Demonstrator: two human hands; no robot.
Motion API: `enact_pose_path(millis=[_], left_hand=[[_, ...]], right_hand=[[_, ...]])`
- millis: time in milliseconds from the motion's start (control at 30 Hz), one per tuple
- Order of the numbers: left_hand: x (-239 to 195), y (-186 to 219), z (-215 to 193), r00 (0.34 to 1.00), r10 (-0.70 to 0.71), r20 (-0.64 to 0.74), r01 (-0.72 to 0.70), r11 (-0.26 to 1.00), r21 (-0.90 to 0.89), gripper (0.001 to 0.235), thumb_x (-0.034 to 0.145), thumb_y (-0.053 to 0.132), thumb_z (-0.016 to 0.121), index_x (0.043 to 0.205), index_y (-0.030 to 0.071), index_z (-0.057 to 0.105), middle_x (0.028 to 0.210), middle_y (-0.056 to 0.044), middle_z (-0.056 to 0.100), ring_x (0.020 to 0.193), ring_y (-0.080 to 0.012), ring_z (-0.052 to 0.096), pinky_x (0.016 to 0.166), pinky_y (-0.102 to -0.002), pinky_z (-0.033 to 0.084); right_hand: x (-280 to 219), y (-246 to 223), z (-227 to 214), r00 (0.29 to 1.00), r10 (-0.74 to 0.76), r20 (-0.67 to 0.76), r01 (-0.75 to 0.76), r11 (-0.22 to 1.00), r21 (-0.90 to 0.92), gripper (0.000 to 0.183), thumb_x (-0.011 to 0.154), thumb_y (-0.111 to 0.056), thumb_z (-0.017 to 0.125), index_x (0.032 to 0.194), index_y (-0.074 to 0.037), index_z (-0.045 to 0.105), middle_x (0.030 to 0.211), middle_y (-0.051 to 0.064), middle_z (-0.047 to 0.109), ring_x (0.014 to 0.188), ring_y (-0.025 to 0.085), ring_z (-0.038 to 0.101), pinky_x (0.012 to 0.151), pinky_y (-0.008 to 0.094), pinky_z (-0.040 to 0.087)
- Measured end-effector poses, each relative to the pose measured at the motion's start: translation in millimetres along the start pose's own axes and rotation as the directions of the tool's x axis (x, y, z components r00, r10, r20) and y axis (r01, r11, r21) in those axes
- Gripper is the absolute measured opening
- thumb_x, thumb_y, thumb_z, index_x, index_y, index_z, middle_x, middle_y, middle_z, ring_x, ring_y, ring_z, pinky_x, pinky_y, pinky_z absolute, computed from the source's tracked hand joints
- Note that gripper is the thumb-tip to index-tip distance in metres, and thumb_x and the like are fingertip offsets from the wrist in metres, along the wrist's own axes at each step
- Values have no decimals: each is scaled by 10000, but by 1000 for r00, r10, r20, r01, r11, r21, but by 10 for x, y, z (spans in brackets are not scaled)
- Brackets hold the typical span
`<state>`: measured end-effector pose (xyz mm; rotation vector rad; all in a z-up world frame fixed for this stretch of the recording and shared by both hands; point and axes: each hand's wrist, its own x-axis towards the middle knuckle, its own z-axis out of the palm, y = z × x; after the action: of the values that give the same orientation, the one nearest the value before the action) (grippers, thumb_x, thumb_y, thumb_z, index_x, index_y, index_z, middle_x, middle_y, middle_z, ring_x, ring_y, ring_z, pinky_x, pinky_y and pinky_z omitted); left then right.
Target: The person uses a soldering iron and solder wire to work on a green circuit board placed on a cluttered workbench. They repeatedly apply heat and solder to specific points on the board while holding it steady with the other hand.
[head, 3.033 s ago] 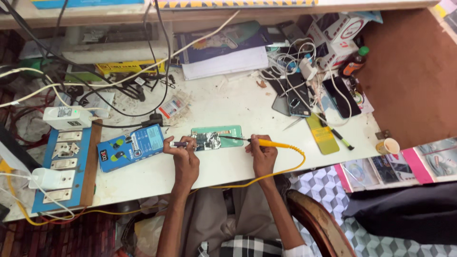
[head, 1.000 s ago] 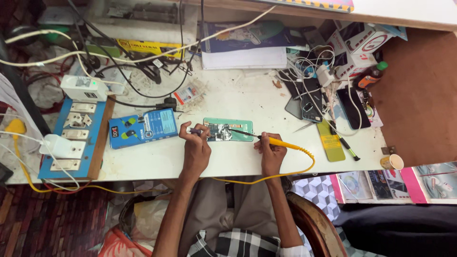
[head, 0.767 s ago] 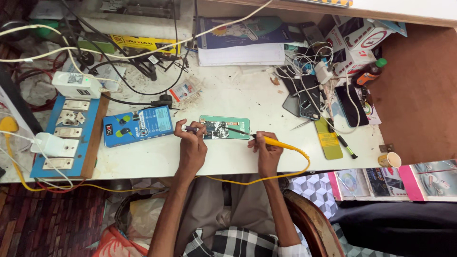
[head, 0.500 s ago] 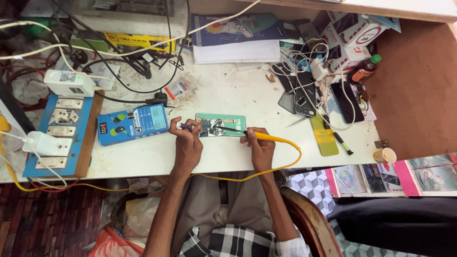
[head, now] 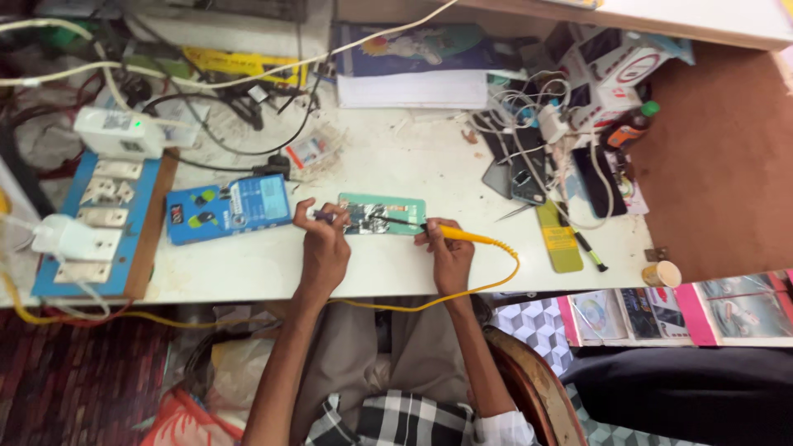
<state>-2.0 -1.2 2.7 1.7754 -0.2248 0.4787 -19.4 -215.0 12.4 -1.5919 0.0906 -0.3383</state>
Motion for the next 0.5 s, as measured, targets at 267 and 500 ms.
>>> enact_pose_path(millis=[267,500], left_hand=[[44,-22,10,1000,-8,2,8,1000,-18,417,1078,-16,466,1315,30,126,977,-177,623,836,-284,654,815,-391,536],[47,-12,-7,1000,-4,12,4,1000,-9,408,1073,-18,460,1298,31,123,965,-173,617,831,-275,656,820,-388,539]], right_hand=[[-1,-20,7,1000,16,0,-16,1000,-13,200,1017,-192,651,1086,-7,681,788,48,731,721,90,689,634,220,463],[-1,-43,3,1000,19,12,-19,1000,-7,166,1007,-176,670,1057,-18,681,766,40,725,709,82,677,619,220,448]])
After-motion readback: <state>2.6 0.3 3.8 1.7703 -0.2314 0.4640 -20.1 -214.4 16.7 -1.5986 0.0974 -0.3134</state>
